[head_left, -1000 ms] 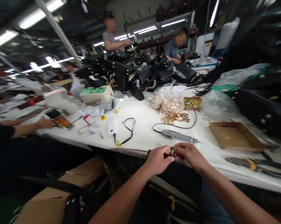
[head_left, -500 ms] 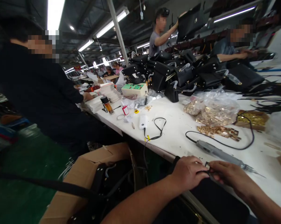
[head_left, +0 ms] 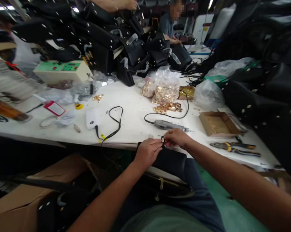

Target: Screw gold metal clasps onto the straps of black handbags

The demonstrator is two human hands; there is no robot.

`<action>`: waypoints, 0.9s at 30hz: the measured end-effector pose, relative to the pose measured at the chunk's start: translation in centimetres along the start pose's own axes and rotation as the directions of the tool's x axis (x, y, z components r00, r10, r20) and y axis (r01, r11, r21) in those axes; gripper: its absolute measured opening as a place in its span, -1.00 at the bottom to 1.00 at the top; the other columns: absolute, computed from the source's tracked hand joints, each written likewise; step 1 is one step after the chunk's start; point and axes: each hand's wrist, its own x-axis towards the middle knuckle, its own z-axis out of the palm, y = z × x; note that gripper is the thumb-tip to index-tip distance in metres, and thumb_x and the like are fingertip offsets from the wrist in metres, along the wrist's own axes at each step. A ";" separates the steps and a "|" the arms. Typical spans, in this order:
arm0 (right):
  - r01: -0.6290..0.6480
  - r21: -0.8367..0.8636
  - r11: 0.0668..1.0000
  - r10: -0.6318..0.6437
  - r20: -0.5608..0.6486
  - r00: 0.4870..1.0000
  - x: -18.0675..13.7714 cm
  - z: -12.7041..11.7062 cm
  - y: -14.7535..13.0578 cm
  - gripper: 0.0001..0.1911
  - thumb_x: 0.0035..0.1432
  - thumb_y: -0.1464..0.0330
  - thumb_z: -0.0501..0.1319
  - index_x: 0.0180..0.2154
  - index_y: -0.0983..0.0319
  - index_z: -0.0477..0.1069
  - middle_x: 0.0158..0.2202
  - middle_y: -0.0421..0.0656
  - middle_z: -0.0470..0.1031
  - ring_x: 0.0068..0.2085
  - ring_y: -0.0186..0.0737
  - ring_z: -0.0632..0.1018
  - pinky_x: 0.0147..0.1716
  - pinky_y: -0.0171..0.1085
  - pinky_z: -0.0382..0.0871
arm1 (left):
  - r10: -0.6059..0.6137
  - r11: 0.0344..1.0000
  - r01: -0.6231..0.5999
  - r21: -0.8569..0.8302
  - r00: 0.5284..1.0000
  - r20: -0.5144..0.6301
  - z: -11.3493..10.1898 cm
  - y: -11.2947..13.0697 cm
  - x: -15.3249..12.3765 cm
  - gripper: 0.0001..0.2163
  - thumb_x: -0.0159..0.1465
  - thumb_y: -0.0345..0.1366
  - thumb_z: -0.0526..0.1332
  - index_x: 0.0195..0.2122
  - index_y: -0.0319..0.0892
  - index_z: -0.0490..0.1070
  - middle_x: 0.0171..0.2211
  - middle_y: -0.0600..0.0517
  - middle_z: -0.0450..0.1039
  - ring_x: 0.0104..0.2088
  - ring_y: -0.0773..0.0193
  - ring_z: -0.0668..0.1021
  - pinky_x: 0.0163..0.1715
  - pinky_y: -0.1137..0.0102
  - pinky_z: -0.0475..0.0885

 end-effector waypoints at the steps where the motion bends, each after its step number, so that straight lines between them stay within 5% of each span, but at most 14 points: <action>1: -0.003 -0.006 1.000 0.003 0.002 1.000 0.1 -0.1 0.0 -0.88 0.14 0.51 0.26 -0.45 0.30 0.49 -0.52 -0.14 0.58 -0.56 -0.34 0.57 -0.66 -0.48 0.32 | 0.004 1.000 -0.005 0.025 1.000 0.023 -0.1 0.1 0.1 -0.83 0.34 -0.40 0.31 -0.07 -0.11 0.61 -0.04 -0.04 0.64 -0.09 0.12 0.62 -0.05 0.17 0.54; 8: 0.006 -0.113 0.994 -0.007 -0.011 1.000 0.5 -0.1 -0.4 -0.86 0.14 0.55 0.24 -0.45 0.30 0.50 -0.54 -0.17 0.57 -0.55 -0.34 0.58 -0.64 -0.48 0.39 | 0.031 0.961 -0.081 0.263 0.981 0.189 -1.0 1.2 0.7 -0.80 0.41 -0.37 0.21 0.01 -0.17 0.56 -0.02 -0.06 0.62 -0.08 0.10 0.58 -0.09 0.16 0.52; 19: 0.058 -0.319 0.946 -0.075 -0.041 0.996 1.0 -0.2 -0.3 -0.90 0.03 0.53 0.29 -0.48 0.27 0.54 -0.55 -0.16 0.59 -0.56 -0.29 0.57 -0.67 -0.46 0.37 | 0.017 0.989 -0.029 0.148 0.997 0.081 -0.6 0.5 0.5 -0.82 0.37 -0.37 0.27 -0.04 -0.13 0.60 -0.06 -0.03 0.66 -0.11 0.12 0.59 -0.11 0.17 0.54; 27: 0.023 -0.245 0.969 -0.036 -0.048 0.998 0.5 -0.2 -0.7 -0.87 0.07 0.57 0.26 -0.47 0.29 0.52 -0.55 -0.17 0.57 -0.54 -0.31 0.59 -0.61 -0.47 0.43 | 0.050 0.973 -0.075 0.219 0.992 0.119 -0.5 1.0 0.2 -0.81 0.40 -0.37 0.23 -0.02 -0.14 0.58 0.01 -0.01 0.64 -0.05 0.11 0.57 -0.05 0.14 0.53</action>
